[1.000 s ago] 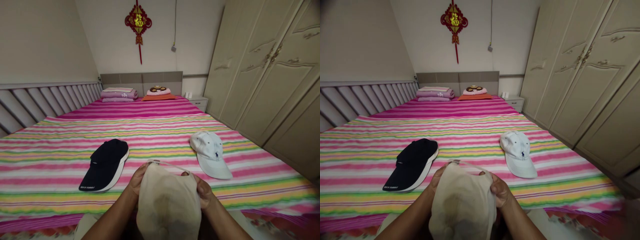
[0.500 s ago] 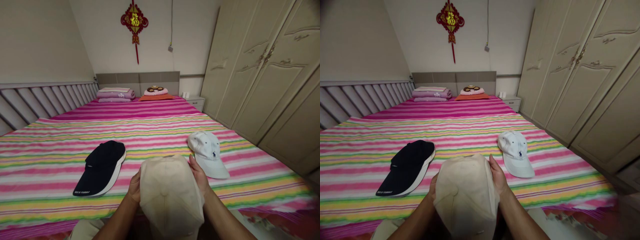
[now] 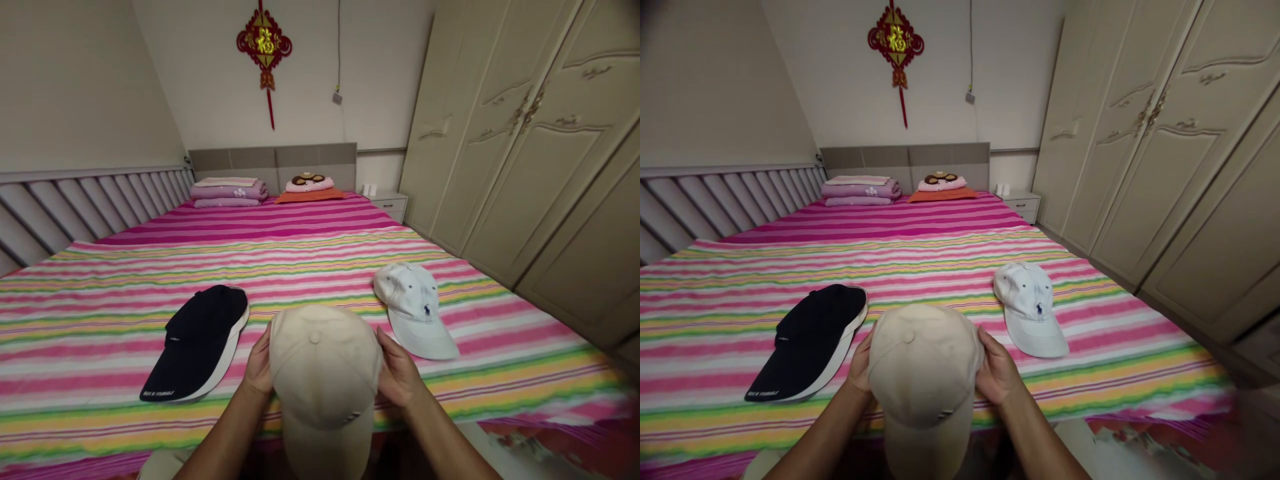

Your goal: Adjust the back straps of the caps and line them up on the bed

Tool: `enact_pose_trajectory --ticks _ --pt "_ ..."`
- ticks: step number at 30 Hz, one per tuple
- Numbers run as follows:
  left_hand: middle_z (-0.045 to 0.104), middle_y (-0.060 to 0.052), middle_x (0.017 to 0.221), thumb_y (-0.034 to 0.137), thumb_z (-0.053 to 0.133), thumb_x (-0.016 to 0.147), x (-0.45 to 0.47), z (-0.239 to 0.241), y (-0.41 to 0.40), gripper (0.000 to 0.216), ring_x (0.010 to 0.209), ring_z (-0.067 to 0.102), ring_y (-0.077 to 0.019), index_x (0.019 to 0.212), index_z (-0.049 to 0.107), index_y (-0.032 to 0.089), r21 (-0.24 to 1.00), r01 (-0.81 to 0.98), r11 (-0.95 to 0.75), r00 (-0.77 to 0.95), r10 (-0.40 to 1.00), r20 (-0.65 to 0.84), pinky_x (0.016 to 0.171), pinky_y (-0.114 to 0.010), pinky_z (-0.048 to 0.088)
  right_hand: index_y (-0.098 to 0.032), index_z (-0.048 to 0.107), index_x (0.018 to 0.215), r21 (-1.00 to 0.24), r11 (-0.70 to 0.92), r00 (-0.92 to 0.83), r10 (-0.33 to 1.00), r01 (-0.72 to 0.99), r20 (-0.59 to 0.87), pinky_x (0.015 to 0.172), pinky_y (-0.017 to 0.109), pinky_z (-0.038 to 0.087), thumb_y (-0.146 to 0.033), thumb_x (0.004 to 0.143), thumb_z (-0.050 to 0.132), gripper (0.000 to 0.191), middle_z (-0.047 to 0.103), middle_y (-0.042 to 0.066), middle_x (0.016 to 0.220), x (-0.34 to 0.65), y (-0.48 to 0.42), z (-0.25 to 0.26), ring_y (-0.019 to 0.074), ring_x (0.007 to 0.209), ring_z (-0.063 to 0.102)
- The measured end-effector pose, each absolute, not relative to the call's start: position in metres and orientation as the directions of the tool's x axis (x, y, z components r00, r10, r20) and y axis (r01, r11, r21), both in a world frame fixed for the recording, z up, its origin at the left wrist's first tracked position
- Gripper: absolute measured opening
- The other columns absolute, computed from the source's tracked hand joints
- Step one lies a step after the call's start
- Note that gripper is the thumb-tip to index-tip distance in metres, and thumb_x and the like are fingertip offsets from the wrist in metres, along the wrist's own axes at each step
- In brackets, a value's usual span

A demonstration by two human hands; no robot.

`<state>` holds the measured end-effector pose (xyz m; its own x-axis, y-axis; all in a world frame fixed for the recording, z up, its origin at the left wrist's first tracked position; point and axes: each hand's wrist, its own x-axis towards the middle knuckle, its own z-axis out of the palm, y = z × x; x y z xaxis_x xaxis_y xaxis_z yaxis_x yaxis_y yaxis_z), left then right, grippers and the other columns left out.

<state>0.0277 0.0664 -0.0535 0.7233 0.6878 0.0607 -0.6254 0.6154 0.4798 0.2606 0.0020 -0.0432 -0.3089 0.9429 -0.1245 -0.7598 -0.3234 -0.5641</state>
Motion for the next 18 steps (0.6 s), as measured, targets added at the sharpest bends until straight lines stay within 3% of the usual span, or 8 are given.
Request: enact_pose_trajectory --ticks 4,7,10,14,18 --pt "0.07 -0.01 0.093 0.037 0.024 0.089 0.028 -0.065 0.072 0.05 0.1 0.059 -0.0208 0.102 0.065 0.011 0.461 -0.662 0.591 0.712 0.688 0.14 0.098 -0.033 0.033 -0.018 0.063 0.095 -0.614 -0.362 -0.363 0.923 -0.701 -0.13 0.09 0.042 0.039 -0.049 0.077 0.05 0.039 0.07 0.009 0.094 0.264 -0.004 -0.061 0.0246 0.097 0.06" --pt "0.069 -0.011 0.096 0.037 0.021 0.09 0.033 -0.076 0.081 0.052 0.101 0.059 -0.0201 0.103 0.064 0.011 0.45 -0.661 0.601 0.718 0.682 0.143 0.1 -0.033 0.032 -0.019 0.06 0.099 -0.662 -0.341 -0.33 0.932 -0.667 -0.148 0.085 0.04 0.042 -0.045 0.079 0.051 0.034 0.069 0.009 0.095 0.269 -0.009 -0.075 0.0224 0.092 0.062" --pt "0.069 -0.01 0.097 0.034 0.022 0.09 0.044 -0.081 0.094 0.05 0.098 0.06 -0.0185 0.101 0.065 0.011 0.442 -0.665 0.603 0.712 0.69 0.13 0.1 -0.031 0.032 -0.022 0.058 0.1 -0.706 -0.314 -0.257 0.948 -0.635 -0.19 0.074 0.035 0.048 -0.04 0.079 0.054 0.029 0.07 0.007 0.089 0.277 -0.012 -0.083 0.019 0.081 0.065" --pt "0.07 -0.009 0.092 0.032 0.027 0.09 0.067 -0.081 0.116 0.045 0.094 0.062 -0.0175 0.098 0.066 0.01 0.445 -0.68 0.582 0.686 0.719 0.108 0.097 -0.029 0.035 -0.019 0.059 0.088 -0.75 -0.356 -0.178 0.934 -0.557 -0.311 0.054 0.029 0.05 -0.041 0.075 0.059 0.026 0.07 0.005 0.074 0.285 -0.015 -0.087 0.0165 0.06 0.064" --pt "0.072 -0.007 0.079 0.03 0.03 0.089 0.091 -0.072 0.138 0.043 0.079 0.066 -0.0168 0.088 0.068 0.011 0.468 -0.698 0.542 0.611 0.791 -0.006 0.092 -0.029 0.04 -0.016 0.058 0.086 -0.751 -0.383 -0.196 0.923 -0.539 -0.33 0.047 0.026 0.05 -0.034 0.073 0.065 0.023 0.068 0.003 0.065 0.293 -0.014 -0.093 0.0151 0.053 0.063"
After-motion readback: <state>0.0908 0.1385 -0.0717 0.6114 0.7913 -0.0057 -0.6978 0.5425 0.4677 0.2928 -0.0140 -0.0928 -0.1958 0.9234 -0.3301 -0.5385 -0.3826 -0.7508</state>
